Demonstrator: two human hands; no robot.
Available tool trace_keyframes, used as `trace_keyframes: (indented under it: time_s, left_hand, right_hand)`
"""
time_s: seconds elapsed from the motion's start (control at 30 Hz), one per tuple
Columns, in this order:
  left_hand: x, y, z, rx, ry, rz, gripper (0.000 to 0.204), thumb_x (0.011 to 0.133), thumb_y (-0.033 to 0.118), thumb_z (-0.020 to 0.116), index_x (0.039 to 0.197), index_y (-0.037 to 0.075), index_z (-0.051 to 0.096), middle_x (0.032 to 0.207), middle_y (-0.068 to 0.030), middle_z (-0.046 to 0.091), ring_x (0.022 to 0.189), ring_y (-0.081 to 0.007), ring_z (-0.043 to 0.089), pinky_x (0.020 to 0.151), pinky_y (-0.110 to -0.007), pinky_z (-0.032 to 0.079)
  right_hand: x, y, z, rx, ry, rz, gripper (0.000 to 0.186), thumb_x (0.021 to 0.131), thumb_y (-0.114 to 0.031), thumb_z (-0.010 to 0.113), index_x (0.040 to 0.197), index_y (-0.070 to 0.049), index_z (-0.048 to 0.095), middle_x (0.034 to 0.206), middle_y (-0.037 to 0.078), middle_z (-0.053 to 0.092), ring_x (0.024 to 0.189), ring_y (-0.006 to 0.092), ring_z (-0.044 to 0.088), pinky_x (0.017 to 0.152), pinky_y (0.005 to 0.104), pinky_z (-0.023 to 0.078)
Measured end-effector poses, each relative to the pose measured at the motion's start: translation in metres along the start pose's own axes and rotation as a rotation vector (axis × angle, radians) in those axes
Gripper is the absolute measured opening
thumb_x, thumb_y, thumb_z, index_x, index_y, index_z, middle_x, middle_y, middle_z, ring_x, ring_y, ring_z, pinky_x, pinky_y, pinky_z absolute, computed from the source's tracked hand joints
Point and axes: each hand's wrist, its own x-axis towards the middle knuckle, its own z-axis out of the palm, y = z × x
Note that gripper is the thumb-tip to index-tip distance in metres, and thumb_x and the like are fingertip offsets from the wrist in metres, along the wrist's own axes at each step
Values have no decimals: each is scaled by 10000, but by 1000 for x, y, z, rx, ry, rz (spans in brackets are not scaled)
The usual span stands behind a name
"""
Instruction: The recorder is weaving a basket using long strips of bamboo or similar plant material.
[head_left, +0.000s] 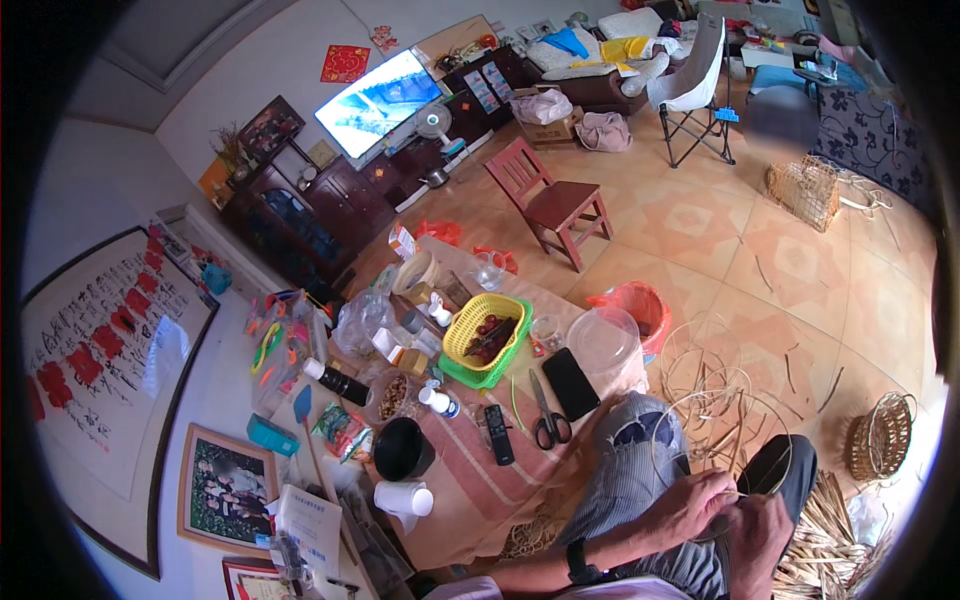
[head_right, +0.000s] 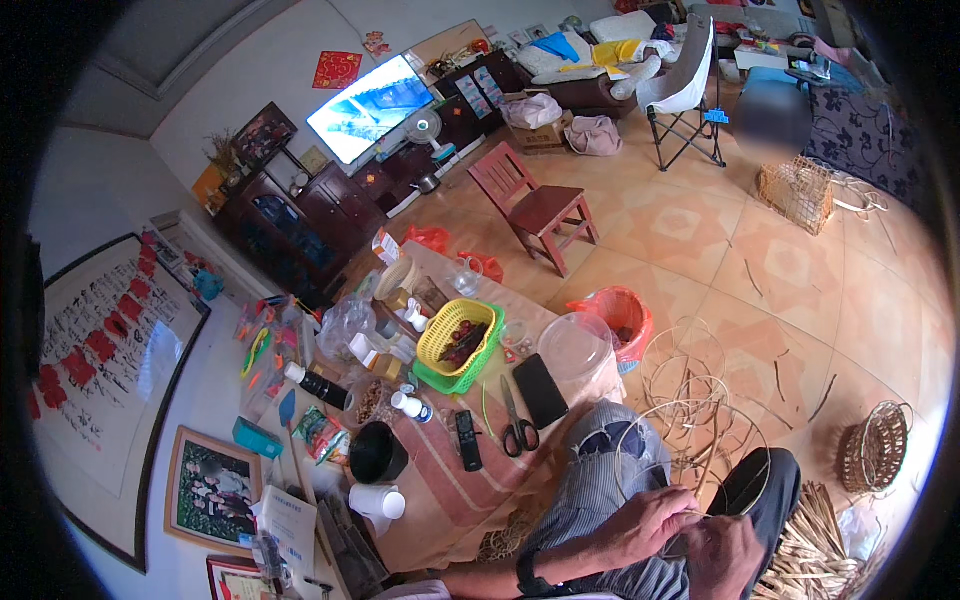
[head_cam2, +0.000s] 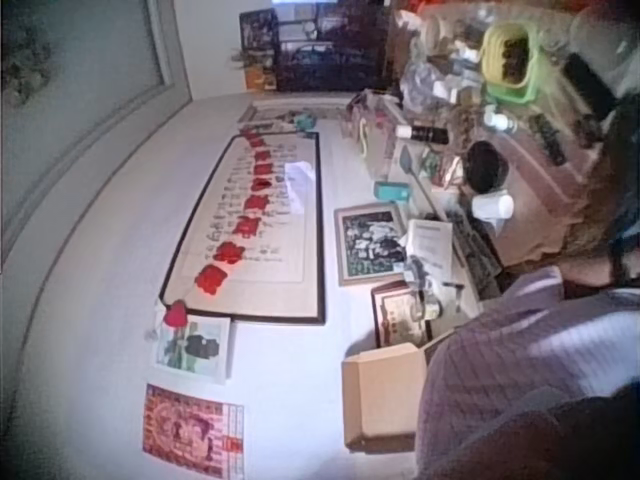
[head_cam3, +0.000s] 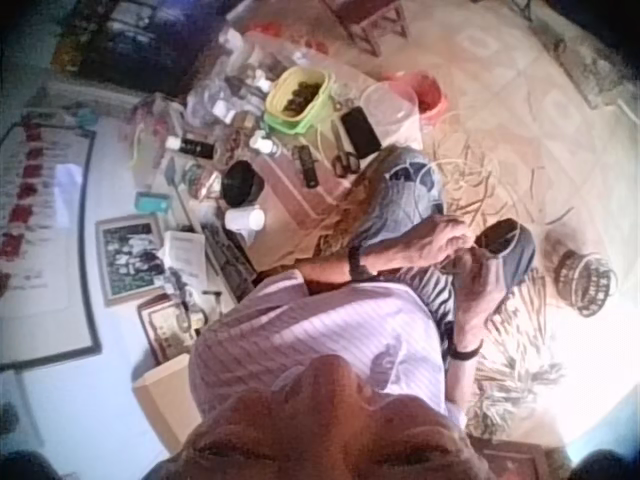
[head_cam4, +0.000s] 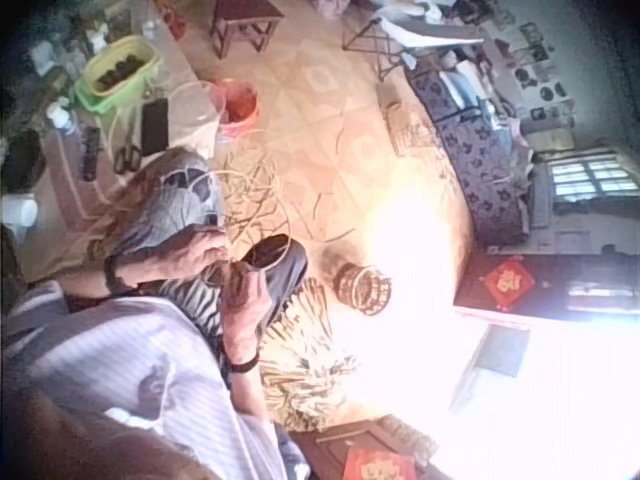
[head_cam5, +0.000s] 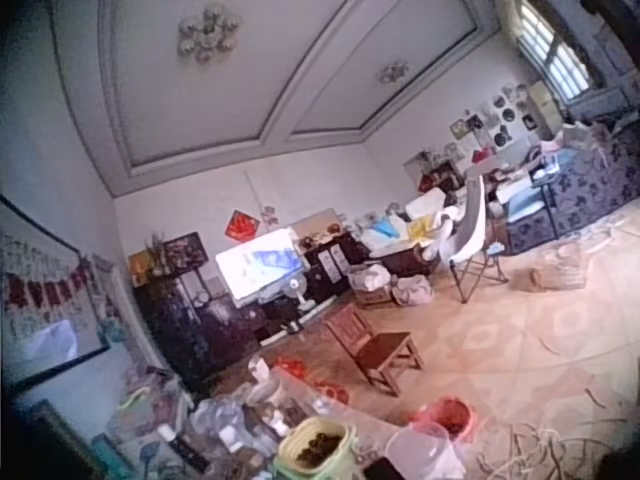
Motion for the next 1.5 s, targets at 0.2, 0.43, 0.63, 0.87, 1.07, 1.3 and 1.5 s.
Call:
trace_keyframes:
  time_s: [0.2,0.43,0.63,0.87,1.07,1.3,1.5]
  left_hand:
    - [12,11,-21,-311,-270,-236,259,1076,210,558,942,-10,535,736,-136,621,671,-269,614,661,-384,493]
    - [12,9,-16,-112,-169,-77,260,1079,233,554,964,0,550,770,-137,665,740,-287,688,681,-391,510]
    - [6,-1,-9,-207,-129,-58,243,1068,232,545,1035,-5,586,802,-158,652,794,-344,708,705,-412,518]
    - [2,-6,-4,-135,-81,26,188,1065,170,594,1119,-6,635,878,-163,735,859,-319,762,692,-381,559]
    - [-2,-5,-8,-119,-94,195,217,1013,116,669,1209,26,690,1001,-122,672,947,-260,696,753,-353,551]
    - [0,-3,-2,-29,-30,150,174,973,71,688,1142,31,687,986,-112,678,912,-298,707,771,-375,558]
    - [-1,-7,8,-13,11,75,176,969,81,698,1135,21,695,964,-105,675,886,-276,728,734,-367,565]
  right_hand:
    - [-15,-7,5,-44,-129,-99,241,806,-37,794,996,-12,649,833,127,597,658,272,595,594,404,476]
    - [2,-31,-17,48,-193,-178,164,897,37,738,1044,13,669,1007,153,636,899,324,626,780,393,525]
    - [-3,-34,-22,291,-341,73,67,1009,-37,655,996,27,640,860,71,614,748,206,550,685,333,455]
    - [-21,-31,-30,874,-400,783,150,1088,-190,605,1066,-72,697,781,-105,554,634,5,432,556,194,326]
    - [-10,-31,-68,1129,-352,930,132,1090,-183,584,1056,-82,662,734,-60,584,579,34,490,521,197,387]
    - [10,-12,-88,1363,-197,1030,188,1048,-231,661,1075,-46,685,648,1,573,499,115,514,473,260,405]
    - [42,-14,-43,339,-311,97,416,890,-397,810,908,-4,675,833,80,587,734,208,572,650,361,446]
